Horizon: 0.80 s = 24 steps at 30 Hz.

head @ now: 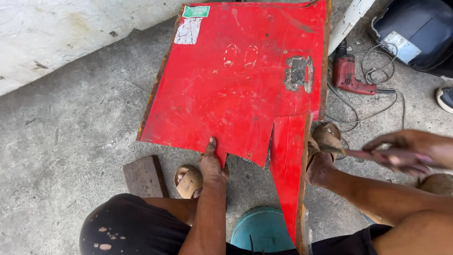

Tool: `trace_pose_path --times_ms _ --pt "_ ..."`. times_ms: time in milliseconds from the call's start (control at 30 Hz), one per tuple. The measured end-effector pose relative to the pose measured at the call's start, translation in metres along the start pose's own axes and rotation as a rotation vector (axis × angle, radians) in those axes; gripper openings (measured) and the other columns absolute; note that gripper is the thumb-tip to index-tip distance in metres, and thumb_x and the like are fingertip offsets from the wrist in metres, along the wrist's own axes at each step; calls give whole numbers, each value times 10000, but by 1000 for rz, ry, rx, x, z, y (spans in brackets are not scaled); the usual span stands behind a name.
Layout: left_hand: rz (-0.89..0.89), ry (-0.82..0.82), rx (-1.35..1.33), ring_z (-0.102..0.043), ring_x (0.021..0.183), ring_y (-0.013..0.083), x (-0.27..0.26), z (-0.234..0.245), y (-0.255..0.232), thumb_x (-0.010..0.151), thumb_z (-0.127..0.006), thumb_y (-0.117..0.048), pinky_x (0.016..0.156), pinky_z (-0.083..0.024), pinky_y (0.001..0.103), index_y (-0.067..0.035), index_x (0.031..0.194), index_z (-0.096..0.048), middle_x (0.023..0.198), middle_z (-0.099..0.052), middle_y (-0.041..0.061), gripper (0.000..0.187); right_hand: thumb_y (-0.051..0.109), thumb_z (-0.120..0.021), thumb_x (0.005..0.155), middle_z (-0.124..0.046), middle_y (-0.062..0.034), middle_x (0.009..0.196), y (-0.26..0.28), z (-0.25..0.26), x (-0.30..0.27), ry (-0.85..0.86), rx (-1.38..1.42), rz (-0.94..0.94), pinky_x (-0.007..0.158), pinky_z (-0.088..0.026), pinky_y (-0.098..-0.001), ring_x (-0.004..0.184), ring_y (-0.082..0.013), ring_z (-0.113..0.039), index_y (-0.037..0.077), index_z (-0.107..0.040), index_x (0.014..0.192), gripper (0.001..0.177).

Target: The person uses a pair of shears to cut a red painted cardboard sheet that is resting on a metal stool. They hold the cardboard with one hand and cut along the edges with the other, removing sections of the material.

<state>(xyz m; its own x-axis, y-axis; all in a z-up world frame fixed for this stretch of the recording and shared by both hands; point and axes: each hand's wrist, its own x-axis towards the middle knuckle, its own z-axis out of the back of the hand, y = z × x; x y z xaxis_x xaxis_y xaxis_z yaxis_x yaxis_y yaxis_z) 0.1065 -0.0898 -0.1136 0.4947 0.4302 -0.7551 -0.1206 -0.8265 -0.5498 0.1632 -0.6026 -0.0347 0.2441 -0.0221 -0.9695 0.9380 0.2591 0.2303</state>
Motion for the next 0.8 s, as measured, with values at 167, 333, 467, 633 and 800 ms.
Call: trace_pose_path --times_ms 167,333,467,633,800 --pt "-136 -20 -116 -755 664 361 -29 -16 19 852 -837 -165 669 -645 485 -80 1075 -724 828 -751 206 264 126 -450 1058 -686 -394 934 -105 -35 -14 -17 187 19 486 -450 -635 697 -564 -612 21 -675 1361 392" --pt "-152 -62 -78 -756 670 319 -39 -12 40 879 -838 -199 696 -636 429 -87 1092 -727 836 -759 183 264 539 -381 1099 -684 -330 981 -169 -55 -31 -48 448 65 633 -453 -775 851 -628 -643 53 -647 1239 571" --pt "-212 -60 -119 -744 954 258 -45 -19 60 823 -812 -228 776 -662 433 -59 1180 -740 1110 -771 99 402 713 -504 988 -700 -205 1126 -227 -87 8 486 802 39 878 -530 -633 1084 -481 -669 149 -651 1181 614" --pt "-216 -70 -125 -740 923 234 -51 -20 64 812 -830 -234 682 -643 407 -76 1178 -752 1076 -773 70 407 512 -542 962 -666 -163 822 -153 -264 -35 638 838 652 402 -429 -434 514 -331 -574 215 -532 1353 491" --pt "-159 -69 -77 -768 929 270 -57 -19 55 833 -817 -248 719 -670 417 -91 1169 -757 1075 -790 96 375 415 -650 956 -702 -205 791 -126 -262 -8 50 441 707 536 -475 -388 691 -293 -685 -32 -674 1002 450"
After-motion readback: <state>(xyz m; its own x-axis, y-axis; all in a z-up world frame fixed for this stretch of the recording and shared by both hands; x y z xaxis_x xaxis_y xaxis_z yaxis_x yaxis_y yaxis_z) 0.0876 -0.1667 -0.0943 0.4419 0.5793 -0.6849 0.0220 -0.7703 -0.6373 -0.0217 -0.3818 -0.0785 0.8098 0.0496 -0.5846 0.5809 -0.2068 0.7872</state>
